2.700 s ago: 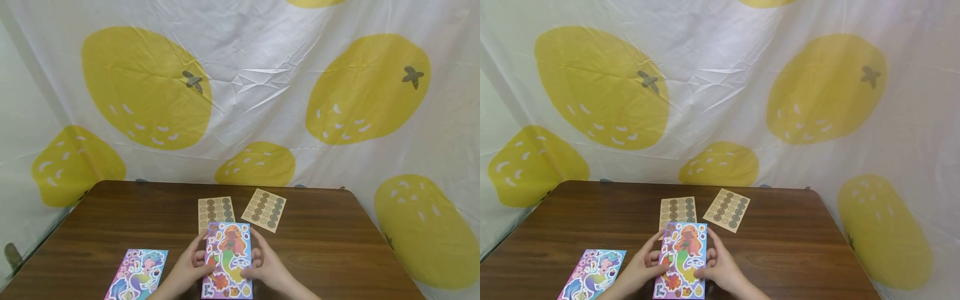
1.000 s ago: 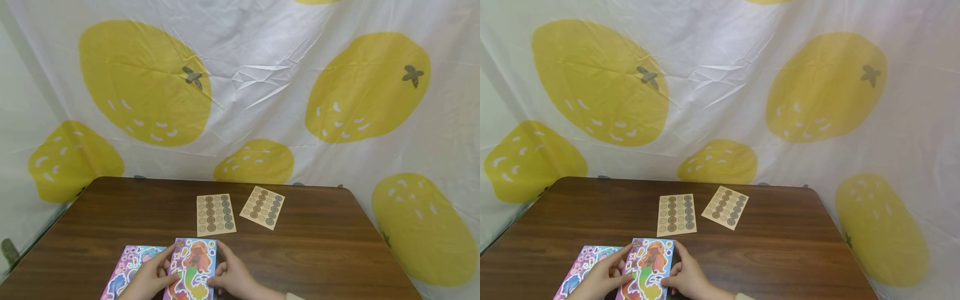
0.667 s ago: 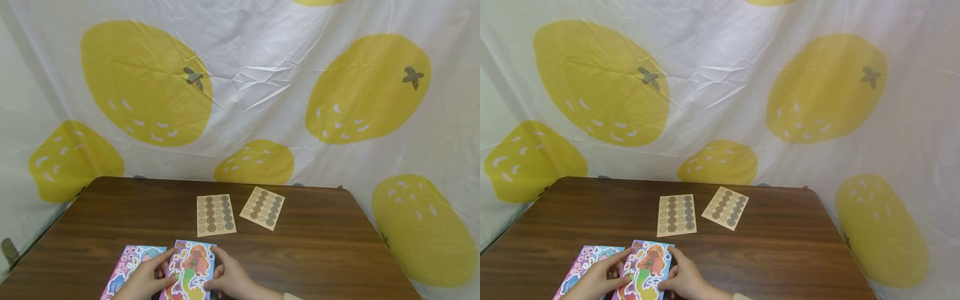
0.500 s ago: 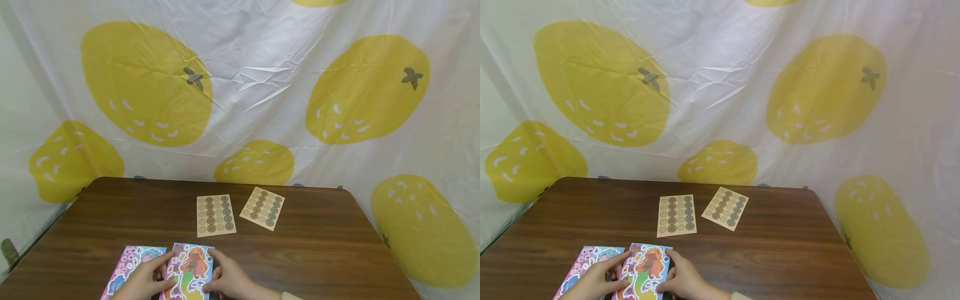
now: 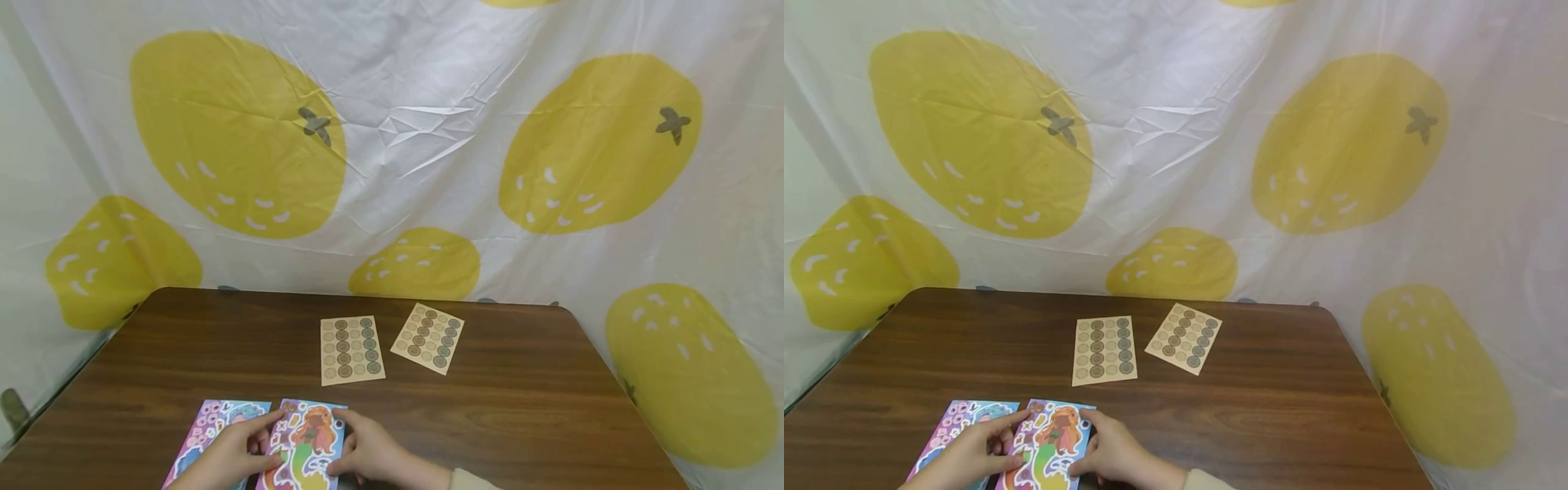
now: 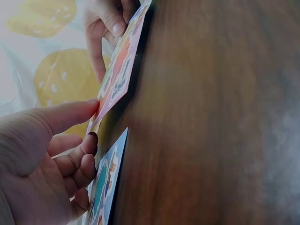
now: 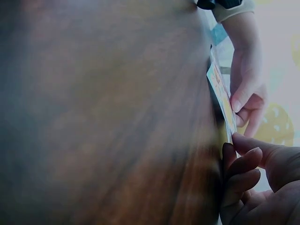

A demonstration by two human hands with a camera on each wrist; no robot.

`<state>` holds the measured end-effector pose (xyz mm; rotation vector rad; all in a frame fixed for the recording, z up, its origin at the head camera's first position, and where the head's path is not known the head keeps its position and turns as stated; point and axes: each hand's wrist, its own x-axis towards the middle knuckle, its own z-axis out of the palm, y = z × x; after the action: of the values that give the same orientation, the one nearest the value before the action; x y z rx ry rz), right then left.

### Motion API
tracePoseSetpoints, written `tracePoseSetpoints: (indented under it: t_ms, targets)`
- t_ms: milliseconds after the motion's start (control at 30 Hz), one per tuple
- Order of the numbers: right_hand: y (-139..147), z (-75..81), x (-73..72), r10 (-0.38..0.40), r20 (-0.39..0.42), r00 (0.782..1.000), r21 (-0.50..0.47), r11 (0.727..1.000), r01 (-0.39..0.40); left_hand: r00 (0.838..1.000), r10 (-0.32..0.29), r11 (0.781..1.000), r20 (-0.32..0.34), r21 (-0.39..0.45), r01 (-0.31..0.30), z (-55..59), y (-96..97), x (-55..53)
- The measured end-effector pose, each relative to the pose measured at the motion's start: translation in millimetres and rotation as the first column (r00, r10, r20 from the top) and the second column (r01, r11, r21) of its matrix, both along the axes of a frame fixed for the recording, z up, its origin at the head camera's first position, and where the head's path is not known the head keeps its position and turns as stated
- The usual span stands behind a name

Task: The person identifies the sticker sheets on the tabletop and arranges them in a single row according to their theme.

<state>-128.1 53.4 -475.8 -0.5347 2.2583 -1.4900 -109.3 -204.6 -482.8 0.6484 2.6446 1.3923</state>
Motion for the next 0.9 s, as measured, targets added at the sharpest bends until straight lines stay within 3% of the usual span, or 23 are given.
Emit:
tracePoseSetpoints:
  t_ms: [633,900]
  targets:
    - [-4.6,-2.7,-7.1,0.015,-0.008,1.000,0.081,0.997,-0.014,0.998,-0.021,1.000,0.066,0.010,0.021,-2.8,-2.5,-5.4]
    - [-5.0,-4.5,-9.7,0.009,-0.075,0.997,0.142,0.990,0.001,0.997,-0.003,1.000,0.073,-0.002,0.003,-4.3,-1.5,-8.7]
